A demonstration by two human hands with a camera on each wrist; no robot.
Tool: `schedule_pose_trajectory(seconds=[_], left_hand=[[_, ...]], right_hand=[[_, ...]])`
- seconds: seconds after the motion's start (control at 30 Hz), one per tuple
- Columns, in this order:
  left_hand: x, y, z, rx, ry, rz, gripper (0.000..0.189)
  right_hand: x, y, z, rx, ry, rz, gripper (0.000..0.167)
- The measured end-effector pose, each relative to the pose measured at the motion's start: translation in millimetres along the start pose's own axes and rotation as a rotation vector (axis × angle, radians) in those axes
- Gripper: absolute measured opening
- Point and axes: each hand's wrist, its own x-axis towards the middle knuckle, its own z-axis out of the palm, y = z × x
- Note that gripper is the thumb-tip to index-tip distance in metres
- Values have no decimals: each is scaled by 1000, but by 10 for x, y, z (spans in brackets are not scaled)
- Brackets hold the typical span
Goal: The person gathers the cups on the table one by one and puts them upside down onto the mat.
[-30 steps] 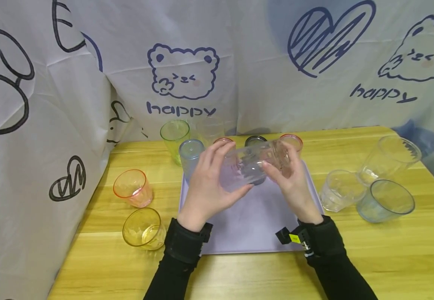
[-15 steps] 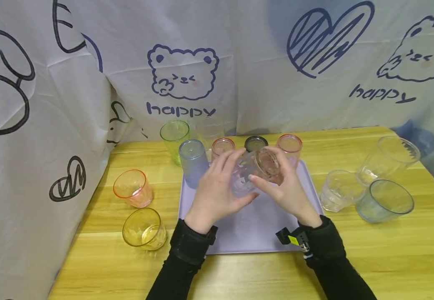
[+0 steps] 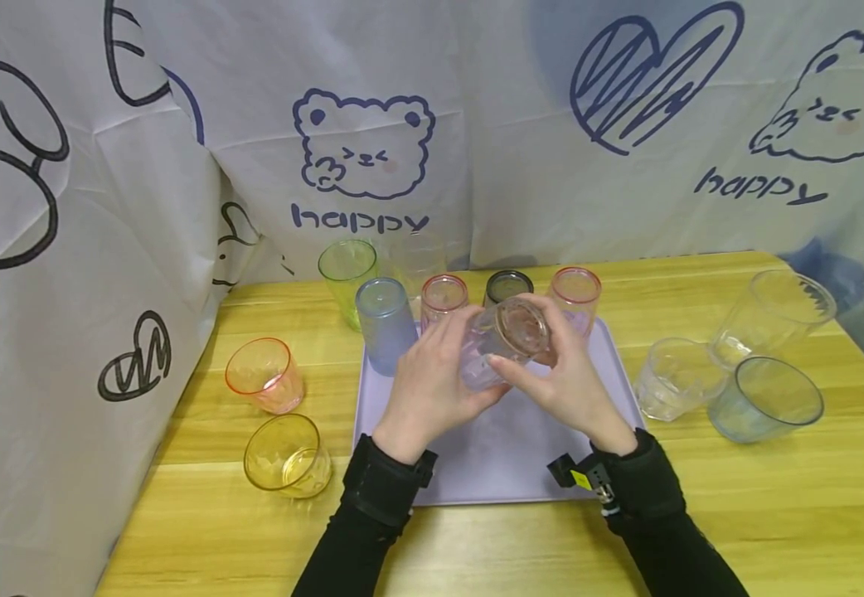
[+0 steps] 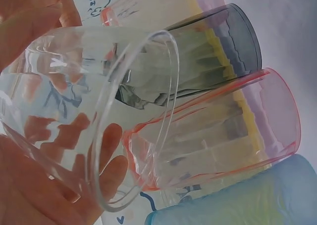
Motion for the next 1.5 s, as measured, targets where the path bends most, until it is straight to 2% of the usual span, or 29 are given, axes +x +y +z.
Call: schedule_pose_trajectory(seconds=[0.73,0.9,1.03,1.13,1.33,1.5], left_hand=[[-5,-37,55,-44,-24,-69,87],[2,-43,62,-68,-17,-83,88],[4,-66,70,-137,-23,-136,92],[-10,-105,65,-220,-4,-191,93],[-116,-239,37,-343,77,-295,90],[-233,-384,22,-344,148,-392,86]], right_hand=[[9,23,79,-52,-10,30,73],[14,27,72,2,-26,21,72],[26,41,69,89,-35,-11,54],[43,51,85,142,-6,-25,40],[62,61,119,200,75,35,45],[62,101,176,197,69,41,41]])
